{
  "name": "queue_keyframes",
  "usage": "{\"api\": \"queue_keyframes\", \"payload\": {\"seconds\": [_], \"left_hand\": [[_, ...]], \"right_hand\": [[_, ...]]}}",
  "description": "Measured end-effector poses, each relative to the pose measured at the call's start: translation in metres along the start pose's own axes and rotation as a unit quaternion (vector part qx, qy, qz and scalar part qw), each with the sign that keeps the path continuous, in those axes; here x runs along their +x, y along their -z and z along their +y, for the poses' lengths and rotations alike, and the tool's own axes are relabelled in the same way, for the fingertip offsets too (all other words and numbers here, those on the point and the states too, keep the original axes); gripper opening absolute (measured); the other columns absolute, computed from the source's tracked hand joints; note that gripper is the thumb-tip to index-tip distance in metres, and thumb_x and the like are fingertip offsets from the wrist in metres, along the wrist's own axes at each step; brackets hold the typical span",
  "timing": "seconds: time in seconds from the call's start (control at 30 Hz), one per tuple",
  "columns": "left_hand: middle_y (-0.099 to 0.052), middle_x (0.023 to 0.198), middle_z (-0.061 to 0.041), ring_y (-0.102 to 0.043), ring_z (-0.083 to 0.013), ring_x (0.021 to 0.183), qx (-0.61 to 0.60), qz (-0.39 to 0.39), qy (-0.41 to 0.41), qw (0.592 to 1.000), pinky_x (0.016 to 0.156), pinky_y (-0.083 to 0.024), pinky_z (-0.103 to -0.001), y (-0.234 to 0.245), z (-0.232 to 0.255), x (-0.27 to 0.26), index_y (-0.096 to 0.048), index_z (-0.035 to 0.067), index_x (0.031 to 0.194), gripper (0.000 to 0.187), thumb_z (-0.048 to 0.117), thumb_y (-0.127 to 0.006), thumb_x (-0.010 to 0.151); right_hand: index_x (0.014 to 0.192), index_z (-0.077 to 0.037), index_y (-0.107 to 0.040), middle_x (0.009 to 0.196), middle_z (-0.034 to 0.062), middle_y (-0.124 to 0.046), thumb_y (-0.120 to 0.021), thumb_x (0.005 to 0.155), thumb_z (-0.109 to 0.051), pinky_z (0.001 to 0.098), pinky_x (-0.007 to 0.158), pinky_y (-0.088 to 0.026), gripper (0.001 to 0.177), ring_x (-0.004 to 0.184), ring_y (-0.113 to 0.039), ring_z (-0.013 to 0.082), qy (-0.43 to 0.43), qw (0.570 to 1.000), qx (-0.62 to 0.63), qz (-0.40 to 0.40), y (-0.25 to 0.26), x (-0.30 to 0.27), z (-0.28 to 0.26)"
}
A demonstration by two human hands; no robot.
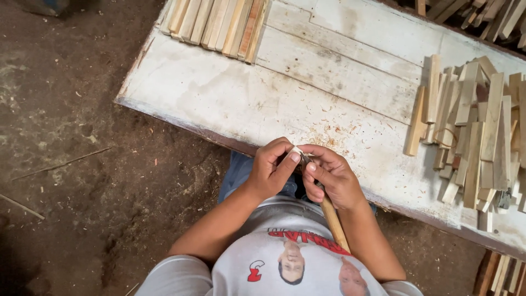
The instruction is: Carving and shaping the ends of small wooden slats using a hand tool.
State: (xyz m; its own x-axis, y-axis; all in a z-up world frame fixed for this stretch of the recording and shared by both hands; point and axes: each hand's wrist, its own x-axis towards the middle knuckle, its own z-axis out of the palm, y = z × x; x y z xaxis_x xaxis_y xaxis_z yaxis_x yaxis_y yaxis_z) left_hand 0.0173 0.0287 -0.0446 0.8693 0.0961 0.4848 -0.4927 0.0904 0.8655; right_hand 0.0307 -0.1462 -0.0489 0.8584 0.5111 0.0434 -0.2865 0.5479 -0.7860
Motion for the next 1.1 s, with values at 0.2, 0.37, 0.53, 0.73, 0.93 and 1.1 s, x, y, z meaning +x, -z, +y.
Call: {"api": "queue_keyframes", "payload": {"seconds": [0.2, 0.37, 0.53, 0.73, 0.93, 1.1], "left_hand": [[-0.057, 0.063, -0.011, -0.053, -0.0209, 0.052, -0.047, -0.025, -0.033, 0.998, 0.053, -0.044, -0.032, -0.006, -0.041, -0.032, -0.065, 0.004, 0.073, 0.033, 0.022, -0.06, 0.1], [-0.058, 0.068, -0.01, -0.059, -0.0155, 0.048, -0.082, -0.038, 0.013, 0.996, 0.046, -0.048, -0.027, 0.006, -0.009, -0.011, -0.068, 0.002, 0.078, 0.025, 0.01, -0.056, 0.099], [-0.059, 0.09, -0.019, -0.07, -0.0253, 0.061, -0.039, -0.027, 0.113, 0.992, 0.055, -0.061, -0.035, 0.001, -0.004, -0.016, -0.047, -0.01, 0.144, 0.053, -0.012, -0.053, 0.091], [-0.066, 0.1, -0.019, -0.074, -0.0263, 0.075, -0.039, 0.031, 0.187, 0.981, 0.061, -0.068, -0.033, 0.027, -0.02, -0.012, -0.058, -0.006, 0.133, 0.051, -0.005, -0.073, 0.084], [-0.065, 0.098, -0.026, -0.071, -0.0417, 0.082, 0.231, 0.121, 0.093, 0.961, 0.061, -0.068, -0.039, 0.083, -0.048, 0.061, -0.069, -0.006, 0.117, 0.035, -0.001, -0.077, 0.083], [-0.065, 0.096, -0.007, -0.067, -0.0285, 0.082, 0.566, 0.175, -0.016, 0.805, 0.047, -0.051, -0.044, 0.137, -0.083, 0.123, -0.074, 0.008, 0.11, 0.021, 0.024, -0.071, 0.096]], "right_hand": [[0.138, 0.004, -0.055, 0.067, 0.011, -0.055, -0.043, 0.101, 0.005, 0.0248, 0.026, -0.039, 0.039, 0.034, -0.045, 0.0123, -0.027, 0.982, -0.168, 0.085, 0.052, 0.015, 0.002], [0.145, 0.0, -0.047, 0.081, 0.0149, -0.053, -0.054, 0.1, -0.002, 0.0232, 0.032, -0.04, 0.046, 0.041, -0.043, 0.0114, 0.018, 0.988, -0.128, 0.08, 0.026, 0.01, -0.027], [0.148, 0.003, -0.046, 0.102, 0.0165, -0.061, -0.073, 0.084, 0.001, 0.0216, 0.028, -0.043, 0.069, 0.039, -0.047, 0.0081, -0.009, 0.988, -0.149, 0.049, 0.005, 0.023, -0.014], [0.141, 0.0, -0.053, 0.084, 0.0088, -0.05, -0.064, 0.087, 0.011, 0.0247, 0.028, -0.04, 0.056, 0.037, -0.046, 0.0119, -0.051, 0.956, -0.275, 0.089, 0.033, 0.114, -0.031], [0.14, 0.005, -0.051, 0.06, 0.0068, -0.048, -0.07, 0.092, 0.004, 0.0262, 0.038, -0.037, 0.051, 0.044, -0.045, 0.0123, -0.027, 0.921, -0.387, 0.038, 0.0, 0.27, -0.061], [0.119, -0.012, -0.056, 0.08, 0.0176, -0.069, -0.078, 0.086, 0.001, 0.0205, 0.042, -0.036, 0.042, 0.051, -0.048, 0.0059, -0.133, 0.906, -0.377, 0.141, -0.022, 0.403, -0.032]]}}
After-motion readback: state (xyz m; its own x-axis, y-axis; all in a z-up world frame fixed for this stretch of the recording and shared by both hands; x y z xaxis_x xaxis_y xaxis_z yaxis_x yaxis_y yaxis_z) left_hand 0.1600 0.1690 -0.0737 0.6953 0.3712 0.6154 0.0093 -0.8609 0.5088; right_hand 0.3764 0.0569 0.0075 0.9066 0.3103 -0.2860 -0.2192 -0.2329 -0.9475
